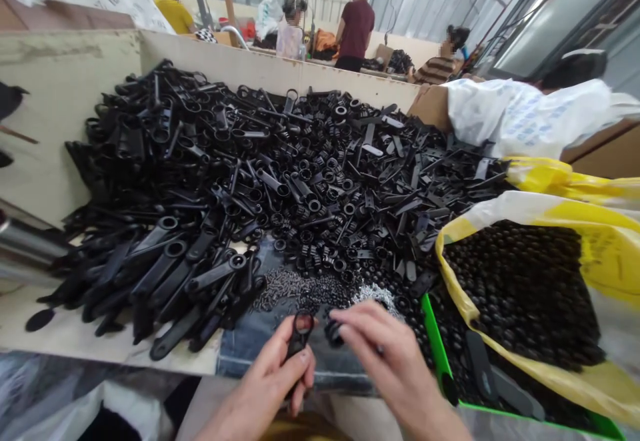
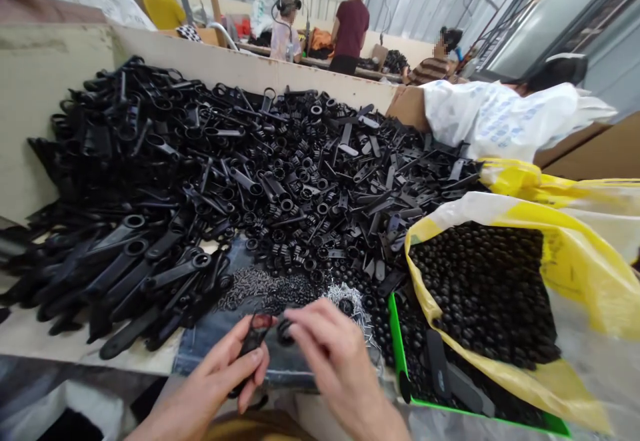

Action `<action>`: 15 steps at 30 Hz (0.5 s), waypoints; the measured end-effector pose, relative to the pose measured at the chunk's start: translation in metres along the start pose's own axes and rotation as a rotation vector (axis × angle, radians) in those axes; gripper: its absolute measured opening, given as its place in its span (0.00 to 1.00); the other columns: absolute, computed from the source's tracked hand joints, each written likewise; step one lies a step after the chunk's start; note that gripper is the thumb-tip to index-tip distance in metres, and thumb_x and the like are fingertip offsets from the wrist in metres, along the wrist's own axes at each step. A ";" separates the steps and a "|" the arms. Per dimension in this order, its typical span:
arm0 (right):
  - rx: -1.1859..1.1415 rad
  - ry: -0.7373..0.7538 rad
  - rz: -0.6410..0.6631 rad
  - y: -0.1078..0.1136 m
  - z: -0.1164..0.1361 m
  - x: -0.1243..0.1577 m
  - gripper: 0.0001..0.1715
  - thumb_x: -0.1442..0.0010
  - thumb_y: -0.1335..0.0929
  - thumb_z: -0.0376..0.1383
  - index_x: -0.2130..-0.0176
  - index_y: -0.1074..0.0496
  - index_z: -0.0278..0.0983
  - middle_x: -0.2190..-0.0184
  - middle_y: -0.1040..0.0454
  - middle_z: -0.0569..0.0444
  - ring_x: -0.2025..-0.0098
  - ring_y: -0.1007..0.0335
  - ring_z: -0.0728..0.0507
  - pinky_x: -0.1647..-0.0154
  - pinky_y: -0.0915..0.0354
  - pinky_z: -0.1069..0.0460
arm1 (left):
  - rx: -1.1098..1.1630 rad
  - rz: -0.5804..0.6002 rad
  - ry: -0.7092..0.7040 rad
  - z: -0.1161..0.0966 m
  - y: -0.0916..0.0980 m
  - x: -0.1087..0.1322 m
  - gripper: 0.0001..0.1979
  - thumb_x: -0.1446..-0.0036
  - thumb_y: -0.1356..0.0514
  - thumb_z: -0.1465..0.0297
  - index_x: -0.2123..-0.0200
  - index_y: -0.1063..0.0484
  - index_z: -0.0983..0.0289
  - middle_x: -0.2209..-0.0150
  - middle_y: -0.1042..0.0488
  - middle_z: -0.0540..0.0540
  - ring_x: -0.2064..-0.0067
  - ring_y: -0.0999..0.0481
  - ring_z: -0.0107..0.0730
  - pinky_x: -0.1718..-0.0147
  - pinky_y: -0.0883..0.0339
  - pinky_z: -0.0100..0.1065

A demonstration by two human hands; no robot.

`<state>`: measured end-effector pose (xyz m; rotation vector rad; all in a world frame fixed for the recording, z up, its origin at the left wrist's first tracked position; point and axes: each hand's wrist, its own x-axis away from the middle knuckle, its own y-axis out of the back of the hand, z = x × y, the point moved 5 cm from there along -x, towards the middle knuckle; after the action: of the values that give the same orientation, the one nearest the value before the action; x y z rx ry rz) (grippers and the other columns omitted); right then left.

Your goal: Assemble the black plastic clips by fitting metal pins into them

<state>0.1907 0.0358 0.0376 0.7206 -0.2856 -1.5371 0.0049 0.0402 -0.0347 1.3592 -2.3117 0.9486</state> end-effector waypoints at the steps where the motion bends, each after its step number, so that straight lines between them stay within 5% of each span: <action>1: -0.021 0.056 0.010 -0.011 0.008 0.008 0.15 0.27 0.34 0.33 0.46 0.21 0.43 0.59 0.20 0.51 0.60 0.21 0.44 0.61 0.26 0.52 | -0.014 0.009 0.013 0.003 -0.002 -0.001 0.40 0.43 0.33 0.49 0.34 0.40 0.62 0.72 0.28 0.46 0.76 0.37 0.25 0.74 0.44 0.30; 8: 0.040 0.191 -0.084 -0.035 0.012 0.021 0.14 0.30 0.32 0.27 0.50 0.21 0.40 0.60 0.18 0.49 0.62 0.20 0.44 0.62 0.25 0.52 | -0.035 -0.068 0.042 0.021 0.005 0.003 0.34 0.41 0.33 0.60 0.34 0.35 0.60 0.70 0.26 0.49 0.70 0.32 0.31 0.71 0.41 0.30; 11: -0.020 0.160 -0.067 -0.032 0.012 0.018 0.14 0.30 0.32 0.27 0.51 0.20 0.40 0.61 0.19 0.49 0.62 0.21 0.44 0.62 0.25 0.52 | -0.047 -0.125 -0.011 0.021 0.011 0.005 0.29 0.43 0.33 0.65 0.38 0.30 0.59 0.65 0.23 0.51 0.66 0.29 0.34 0.68 0.39 0.31; 15: -0.171 0.027 -0.044 -0.029 0.007 0.016 0.11 0.29 0.32 0.33 0.55 0.18 0.41 0.63 0.19 0.49 0.63 0.21 0.43 0.63 0.25 0.51 | -0.126 -0.020 -0.071 0.013 0.003 0.003 0.20 0.42 0.36 0.70 0.45 0.27 0.59 0.70 0.26 0.48 0.71 0.33 0.30 0.71 0.42 0.29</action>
<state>0.1642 0.0225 0.0216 0.6161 -0.1169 -1.5707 0.0012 0.0307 -0.0435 1.3815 -2.3615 0.7460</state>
